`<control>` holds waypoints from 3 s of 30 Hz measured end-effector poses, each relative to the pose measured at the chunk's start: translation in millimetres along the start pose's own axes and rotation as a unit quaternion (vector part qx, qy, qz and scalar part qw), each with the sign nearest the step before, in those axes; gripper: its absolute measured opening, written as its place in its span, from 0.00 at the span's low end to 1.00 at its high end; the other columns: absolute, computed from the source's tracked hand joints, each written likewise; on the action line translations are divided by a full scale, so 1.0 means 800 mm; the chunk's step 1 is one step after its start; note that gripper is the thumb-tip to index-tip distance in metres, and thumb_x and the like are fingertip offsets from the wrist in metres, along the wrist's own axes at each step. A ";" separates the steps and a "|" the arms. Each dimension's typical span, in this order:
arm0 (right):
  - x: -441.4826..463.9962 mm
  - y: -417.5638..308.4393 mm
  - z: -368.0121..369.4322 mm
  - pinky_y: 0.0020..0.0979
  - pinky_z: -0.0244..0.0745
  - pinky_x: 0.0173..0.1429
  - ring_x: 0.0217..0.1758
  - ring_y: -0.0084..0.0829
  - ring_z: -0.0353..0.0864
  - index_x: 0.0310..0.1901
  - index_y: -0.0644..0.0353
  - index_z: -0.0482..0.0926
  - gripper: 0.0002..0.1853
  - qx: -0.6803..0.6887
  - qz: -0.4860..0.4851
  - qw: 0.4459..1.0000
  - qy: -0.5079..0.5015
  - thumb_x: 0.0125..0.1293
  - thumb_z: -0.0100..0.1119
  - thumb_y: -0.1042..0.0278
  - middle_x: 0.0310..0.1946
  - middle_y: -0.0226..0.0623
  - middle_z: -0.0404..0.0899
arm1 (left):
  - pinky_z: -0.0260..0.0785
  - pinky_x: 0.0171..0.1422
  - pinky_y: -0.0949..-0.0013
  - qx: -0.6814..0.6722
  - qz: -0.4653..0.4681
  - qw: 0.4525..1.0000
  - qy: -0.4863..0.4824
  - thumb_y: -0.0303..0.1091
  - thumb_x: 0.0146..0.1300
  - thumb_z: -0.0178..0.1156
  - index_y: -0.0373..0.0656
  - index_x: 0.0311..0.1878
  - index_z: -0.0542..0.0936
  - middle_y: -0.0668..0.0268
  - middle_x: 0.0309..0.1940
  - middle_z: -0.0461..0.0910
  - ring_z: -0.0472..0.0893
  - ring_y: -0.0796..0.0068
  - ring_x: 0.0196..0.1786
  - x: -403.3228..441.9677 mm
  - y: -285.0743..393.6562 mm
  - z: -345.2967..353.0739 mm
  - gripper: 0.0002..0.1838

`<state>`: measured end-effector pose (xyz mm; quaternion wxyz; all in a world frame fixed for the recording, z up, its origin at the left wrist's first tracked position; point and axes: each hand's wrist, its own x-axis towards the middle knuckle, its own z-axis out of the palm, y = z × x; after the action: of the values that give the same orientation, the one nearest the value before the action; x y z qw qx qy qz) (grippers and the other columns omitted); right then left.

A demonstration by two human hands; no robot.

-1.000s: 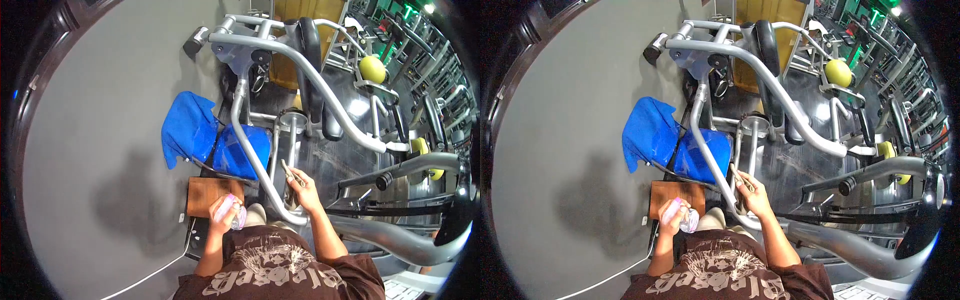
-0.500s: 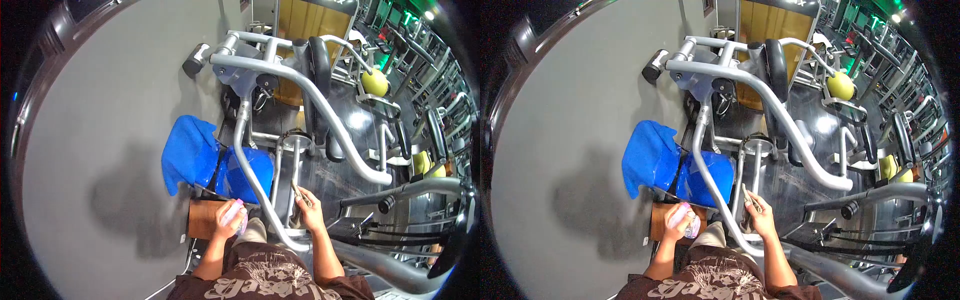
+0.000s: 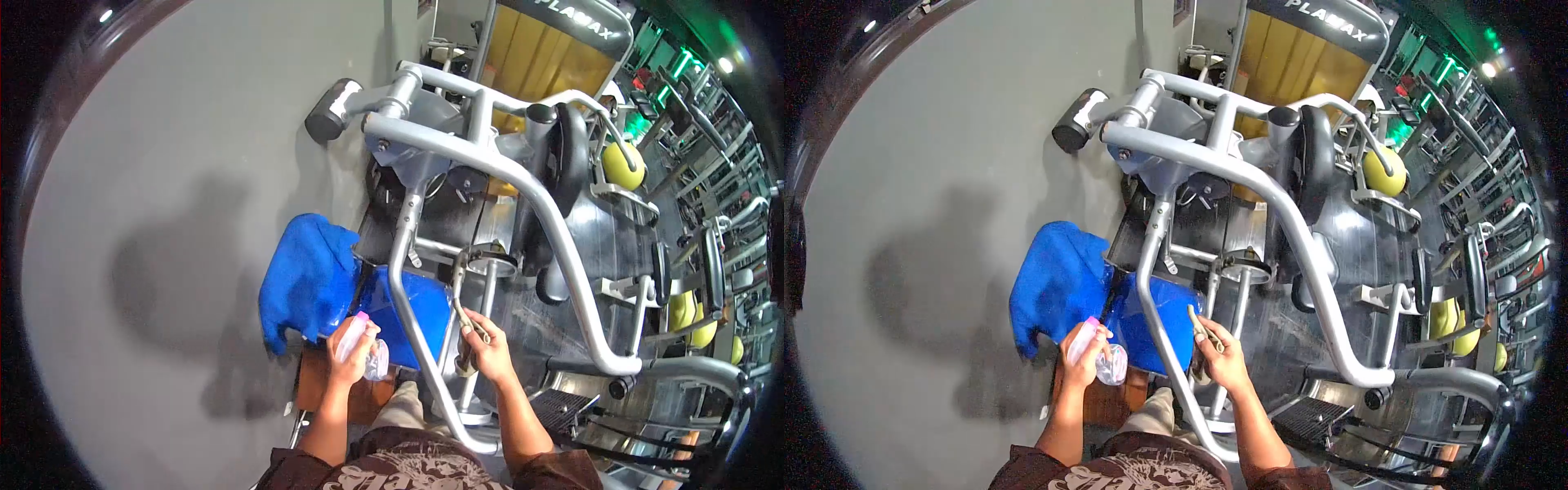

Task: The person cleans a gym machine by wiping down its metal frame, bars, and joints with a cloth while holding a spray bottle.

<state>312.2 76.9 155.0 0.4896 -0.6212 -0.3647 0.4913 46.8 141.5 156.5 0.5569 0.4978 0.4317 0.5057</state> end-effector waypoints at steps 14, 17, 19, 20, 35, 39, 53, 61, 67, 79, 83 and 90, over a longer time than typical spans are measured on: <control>0.133 -0.010 0.038 0.23 0.73 0.42 0.37 0.16 0.75 0.61 0.61 0.77 0.18 0.032 -0.020 0.998 -0.040 0.71 0.60 0.70 0.36 0.26 0.80 | 0.67 0.28 0.74 0.058 0.059 0.996 -0.046 0.24 0.64 0.60 0.38 0.33 0.77 0.69 0.24 0.74 0.75 0.82 0.23 0.092 0.015 -0.008 0.03; 0.164 -0.002 0.043 0.23 0.73 0.41 0.36 0.16 0.75 0.61 0.61 0.77 0.18 0.028 -0.058 0.997 -0.049 0.71 0.60 0.69 0.35 0.25 0.80 | 0.67 0.27 0.74 0.069 0.069 0.994 -0.041 0.25 0.66 0.59 0.37 0.33 0.77 0.69 0.24 0.74 0.75 0.81 0.22 0.118 0.008 -0.003 0.04; 0.184 -0.009 0.048 0.23 0.73 0.41 0.35 0.16 0.74 0.60 0.61 0.77 0.18 -0.005 -0.039 0.998 -0.054 0.71 0.61 0.69 0.34 0.25 0.79 | 0.67 0.26 0.74 0.111 0.088 0.990 -0.026 0.25 0.66 0.60 0.37 0.34 0.76 0.69 0.23 0.73 0.74 0.81 0.21 0.137 -0.002 -0.004 0.04; 0.195 -0.014 0.049 0.23 0.72 0.40 0.34 0.17 0.74 0.60 0.61 0.77 0.18 -0.032 -0.048 0.997 -0.051 0.71 0.61 0.68 0.33 0.25 0.79 | 0.67 0.26 0.74 0.138 0.125 0.982 -0.023 0.24 0.66 0.61 0.38 0.34 0.75 0.69 0.23 0.73 0.74 0.82 0.21 0.150 -0.005 -0.003 0.05; 0.265 0.033 0.057 0.27 0.74 0.44 0.36 0.21 0.77 0.59 0.61 0.78 0.18 -0.020 -0.030 0.999 -0.015 0.69 0.61 0.66 0.34 0.30 0.81 | 0.62 0.31 0.64 0.155 0.106 0.982 0.017 0.30 0.63 0.64 0.40 0.24 0.71 0.63 0.20 0.69 0.70 0.68 0.24 0.241 -0.043 0.044 0.14; 0.262 0.059 0.047 0.27 0.74 0.46 0.38 0.21 0.78 0.60 0.61 0.78 0.19 -0.026 -0.018 0.999 -0.003 0.69 0.61 0.65 0.36 0.31 0.82 | 0.64 0.25 0.68 0.217 0.181 0.959 0.010 0.31 0.65 0.63 0.41 0.26 0.72 0.67 0.19 0.71 0.73 0.74 0.20 0.255 -0.054 0.037 0.13; 0.302 0.046 0.075 0.32 0.71 0.63 0.57 0.36 0.79 0.63 0.64 0.75 0.21 -0.102 -0.117 0.988 0.013 0.72 0.57 0.65 0.53 0.47 0.82 | 0.70 0.31 0.75 0.122 0.043 0.989 -0.073 0.29 0.64 0.65 0.38 0.37 0.78 0.69 0.27 0.75 0.76 0.82 0.27 0.236 -0.022 -0.008 0.06; 0.422 0.010 0.105 0.42 0.69 0.64 0.58 0.55 0.75 0.68 0.61 0.68 0.25 -0.213 -0.356 0.891 0.186 0.70 0.54 0.74 0.55 0.55 0.76 | 0.73 0.46 0.69 0.299 0.111 0.944 -0.091 0.32 0.62 0.68 0.37 0.42 0.80 0.63 0.35 0.81 0.80 0.73 0.38 0.253 0.001 -0.112 0.11; 0.467 0.015 0.095 0.47 0.70 0.62 0.58 0.56 0.76 0.70 0.52 0.67 0.33 -0.311 -0.294 0.890 0.160 0.61 0.61 0.74 0.54 0.56 0.77 | 0.74 0.47 0.68 0.336 0.095 0.936 -0.044 0.34 0.61 0.69 0.38 0.43 0.80 0.63 0.36 0.82 0.82 0.73 0.39 0.268 -0.060 -0.184 0.12; 0.518 0.043 0.089 0.50 0.71 0.65 0.61 0.55 0.76 0.65 0.37 0.74 0.27 -0.429 -0.202 0.851 0.226 0.62 0.60 0.60 0.61 0.49 0.76 | 0.65 0.62 0.49 0.541 0.209 0.812 -0.060 0.42 0.58 0.67 0.39 0.49 0.79 0.52 0.48 0.81 0.77 0.49 0.55 0.337 -0.114 -0.208 0.21; 0.532 0.045 0.101 0.48 0.71 0.65 0.65 0.52 0.72 0.60 0.43 0.78 0.22 -0.421 -0.270 0.832 0.240 0.64 0.54 0.67 0.62 0.43 0.76 | 0.66 0.63 0.49 0.510 0.203 0.830 -0.098 0.42 0.56 0.68 0.37 0.50 0.79 0.51 0.50 0.80 0.77 0.47 0.57 0.355 -0.119 -0.208 0.23; 0.536 0.062 0.116 0.48 0.75 0.61 0.58 0.50 0.78 0.62 0.41 0.76 0.27 -0.441 -0.230 0.851 0.169 0.59 0.59 0.68 0.60 0.43 0.77 | 0.64 0.66 0.51 0.547 0.241 0.795 -0.101 0.42 0.55 0.68 0.39 0.45 0.81 0.53 0.48 0.81 0.76 0.51 0.60 0.383 -0.153 -0.204 0.19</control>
<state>328.8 488.1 -5.1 0.3178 -0.7435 -0.5871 0.0398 -62.2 465.9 20.4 0.0919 0.8557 0.4435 0.2500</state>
